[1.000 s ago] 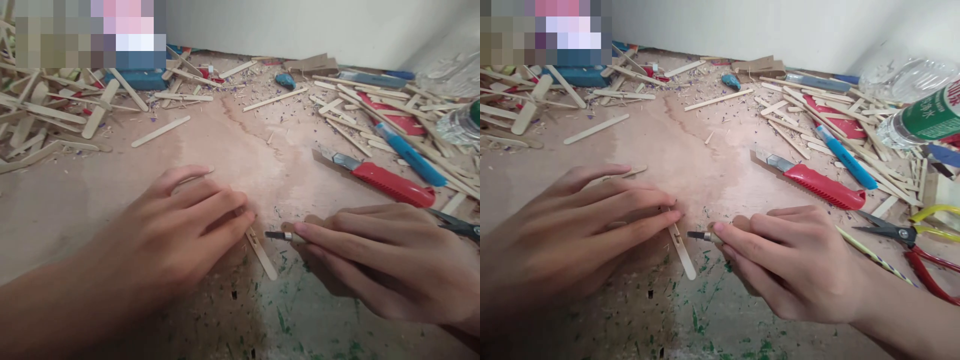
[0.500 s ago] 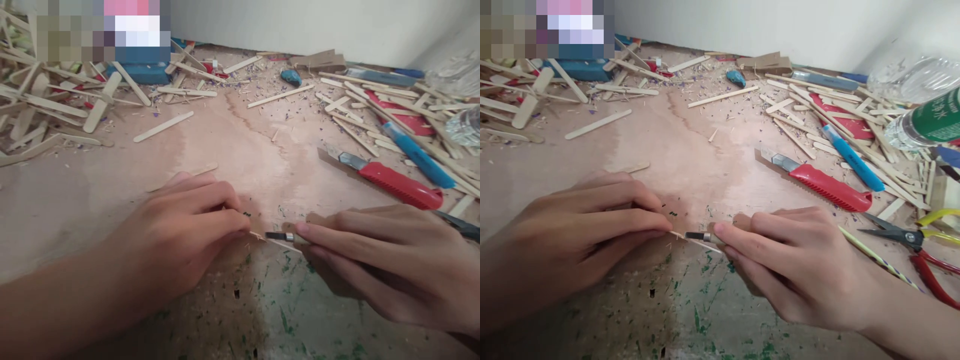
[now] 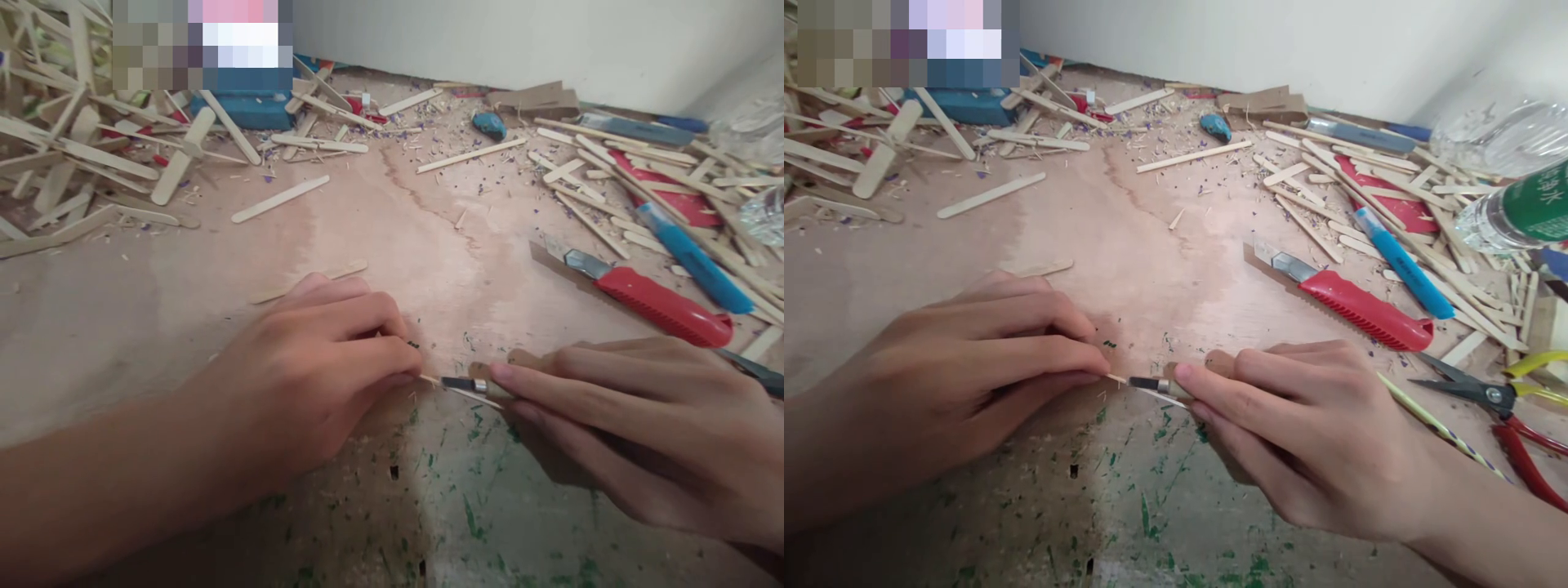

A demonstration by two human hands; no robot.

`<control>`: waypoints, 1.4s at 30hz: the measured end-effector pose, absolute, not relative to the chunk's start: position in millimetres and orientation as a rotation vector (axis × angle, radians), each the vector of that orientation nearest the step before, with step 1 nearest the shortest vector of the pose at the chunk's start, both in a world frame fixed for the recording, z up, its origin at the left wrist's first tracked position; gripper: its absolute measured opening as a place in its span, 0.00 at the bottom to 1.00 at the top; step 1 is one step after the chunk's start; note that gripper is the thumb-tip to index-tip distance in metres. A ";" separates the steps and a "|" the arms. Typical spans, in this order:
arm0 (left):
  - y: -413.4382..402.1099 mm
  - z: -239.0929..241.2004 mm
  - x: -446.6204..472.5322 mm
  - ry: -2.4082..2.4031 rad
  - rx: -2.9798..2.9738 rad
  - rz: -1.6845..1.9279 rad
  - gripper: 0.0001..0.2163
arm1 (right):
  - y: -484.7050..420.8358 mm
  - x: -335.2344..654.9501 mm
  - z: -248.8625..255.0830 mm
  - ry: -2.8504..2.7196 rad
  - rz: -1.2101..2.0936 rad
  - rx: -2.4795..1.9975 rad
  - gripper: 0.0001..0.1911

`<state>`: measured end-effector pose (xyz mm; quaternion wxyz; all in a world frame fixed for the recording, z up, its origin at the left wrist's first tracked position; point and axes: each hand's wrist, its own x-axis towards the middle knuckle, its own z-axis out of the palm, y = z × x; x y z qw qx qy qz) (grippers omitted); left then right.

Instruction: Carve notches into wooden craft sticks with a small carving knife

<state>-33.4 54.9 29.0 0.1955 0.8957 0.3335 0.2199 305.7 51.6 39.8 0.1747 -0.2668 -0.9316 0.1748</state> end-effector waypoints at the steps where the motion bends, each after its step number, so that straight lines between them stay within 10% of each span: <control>1: 54.8 29.1 -32.7 0.934 2.501 0.625 0.15 | 52.2 305.3 40.1 -2.652 0.499 -0.755 0.15; 42: 56.1 17.7 -31.5 0.911 2.539 0.714 0.17 | 44.4 307.8 36.0 -2.608 0.435 -0.813 0.17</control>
